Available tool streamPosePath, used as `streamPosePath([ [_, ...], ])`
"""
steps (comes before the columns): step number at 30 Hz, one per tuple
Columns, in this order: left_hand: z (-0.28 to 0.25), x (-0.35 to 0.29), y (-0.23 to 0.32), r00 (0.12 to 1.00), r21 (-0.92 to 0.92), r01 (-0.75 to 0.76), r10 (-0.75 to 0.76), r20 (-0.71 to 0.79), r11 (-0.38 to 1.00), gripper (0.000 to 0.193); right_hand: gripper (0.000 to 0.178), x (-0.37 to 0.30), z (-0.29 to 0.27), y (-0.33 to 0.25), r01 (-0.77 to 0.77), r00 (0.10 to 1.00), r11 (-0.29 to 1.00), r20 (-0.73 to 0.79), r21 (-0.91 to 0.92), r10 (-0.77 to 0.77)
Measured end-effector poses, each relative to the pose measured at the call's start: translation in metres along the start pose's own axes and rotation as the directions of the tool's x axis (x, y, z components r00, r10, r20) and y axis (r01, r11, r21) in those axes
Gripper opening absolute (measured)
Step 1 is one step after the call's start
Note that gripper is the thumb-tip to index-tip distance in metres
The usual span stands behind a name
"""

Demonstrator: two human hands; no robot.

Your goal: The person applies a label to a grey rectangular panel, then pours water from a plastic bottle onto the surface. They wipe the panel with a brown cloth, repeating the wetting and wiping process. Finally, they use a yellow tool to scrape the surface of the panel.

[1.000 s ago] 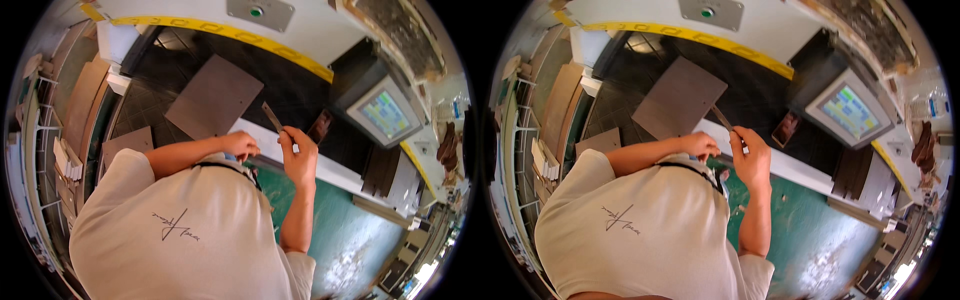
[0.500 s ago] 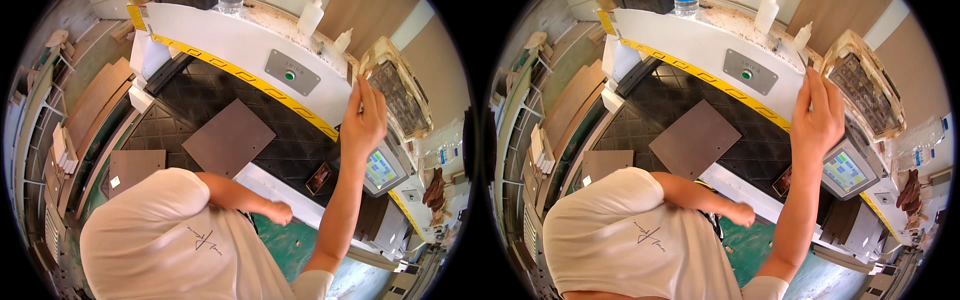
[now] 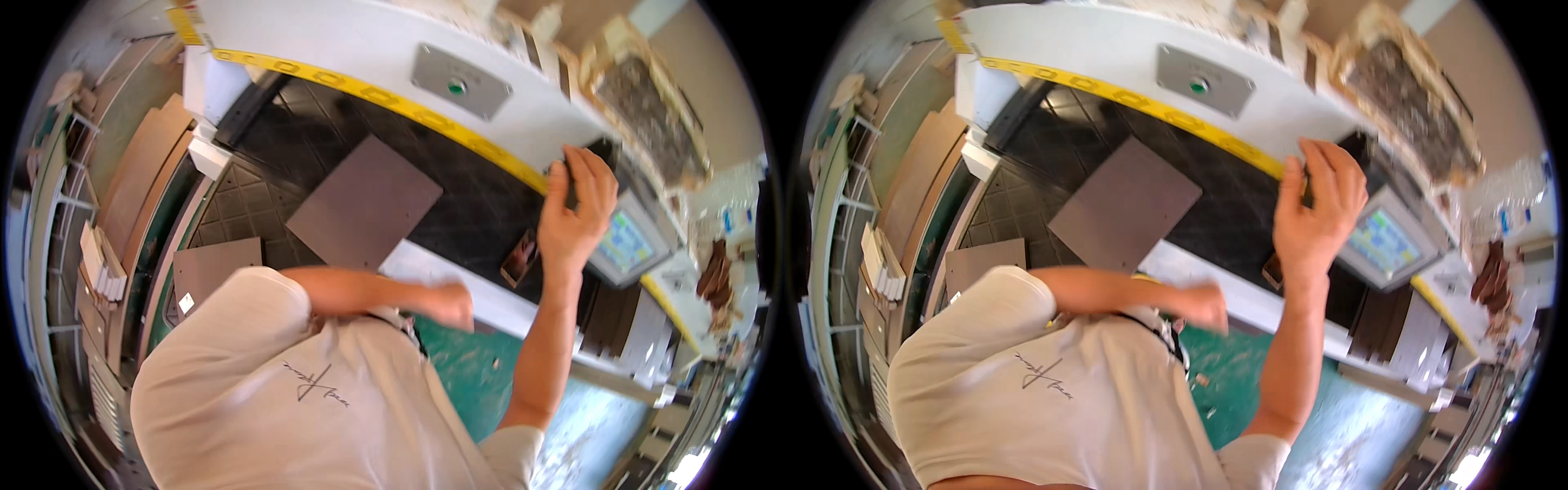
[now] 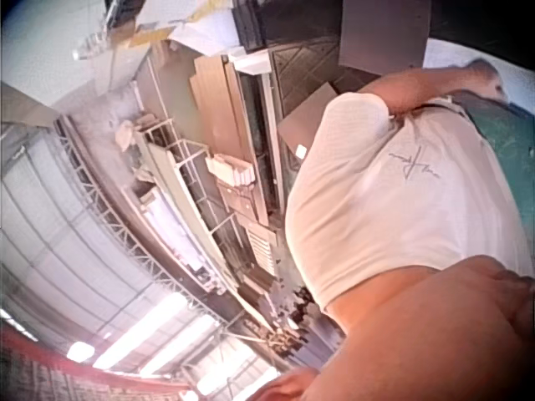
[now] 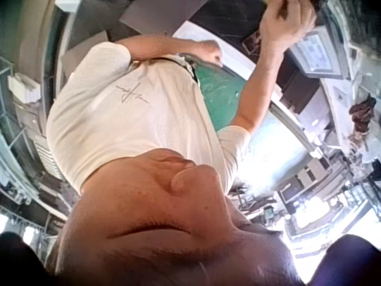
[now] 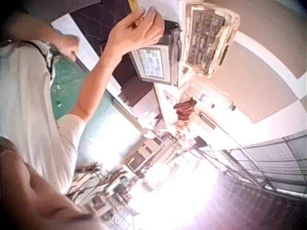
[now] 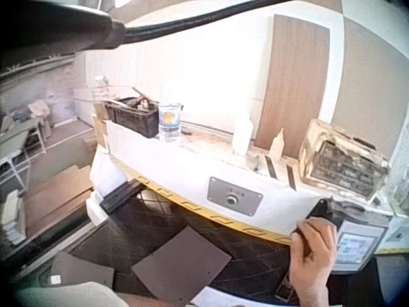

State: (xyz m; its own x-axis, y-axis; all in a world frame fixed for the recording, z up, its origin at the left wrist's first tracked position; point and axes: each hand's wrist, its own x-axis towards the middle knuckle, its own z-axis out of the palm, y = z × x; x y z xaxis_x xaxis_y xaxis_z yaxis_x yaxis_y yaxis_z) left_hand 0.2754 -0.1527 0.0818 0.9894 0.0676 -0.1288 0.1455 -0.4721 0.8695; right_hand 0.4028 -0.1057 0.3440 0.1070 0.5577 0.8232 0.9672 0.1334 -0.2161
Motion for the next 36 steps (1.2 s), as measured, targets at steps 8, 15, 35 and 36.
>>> streamPosePath([
  [8,-0.162,-0.185,-0.185,0.299,0.114,0.697,-0.143,-0.943,0.708,0.037,0.032,-0.035,-0.136,0.112,-0.485,0.800,0.873,-0.385,0.037,0.461],
  [15,-0.122,-0.193,-0.221,0.224,0.141,0.815,-0.080,-0.971,0.562,0.048,0.040,0.014,-0.198,0.179,-0.378,0.794,0.908,-0.440,0.182,0.419],
  [35,-0.108,-0.199,-0.214,0.235,0.108,0.796,-0.140,-0.962,0.596,0.055,0.149,0.138,-0.188,0.369,-0.704,0.652,0.708,-0.341,0.058,0.677],
  [36,-0.106,-0.183,-0.211,0.254,0.116,0.783,-0.145,-0.956,0.611,0.055,0.147,0.143,-0.232,0.379,-0.645,0.699,0.764,-0.409,-0.008,0.586],
])
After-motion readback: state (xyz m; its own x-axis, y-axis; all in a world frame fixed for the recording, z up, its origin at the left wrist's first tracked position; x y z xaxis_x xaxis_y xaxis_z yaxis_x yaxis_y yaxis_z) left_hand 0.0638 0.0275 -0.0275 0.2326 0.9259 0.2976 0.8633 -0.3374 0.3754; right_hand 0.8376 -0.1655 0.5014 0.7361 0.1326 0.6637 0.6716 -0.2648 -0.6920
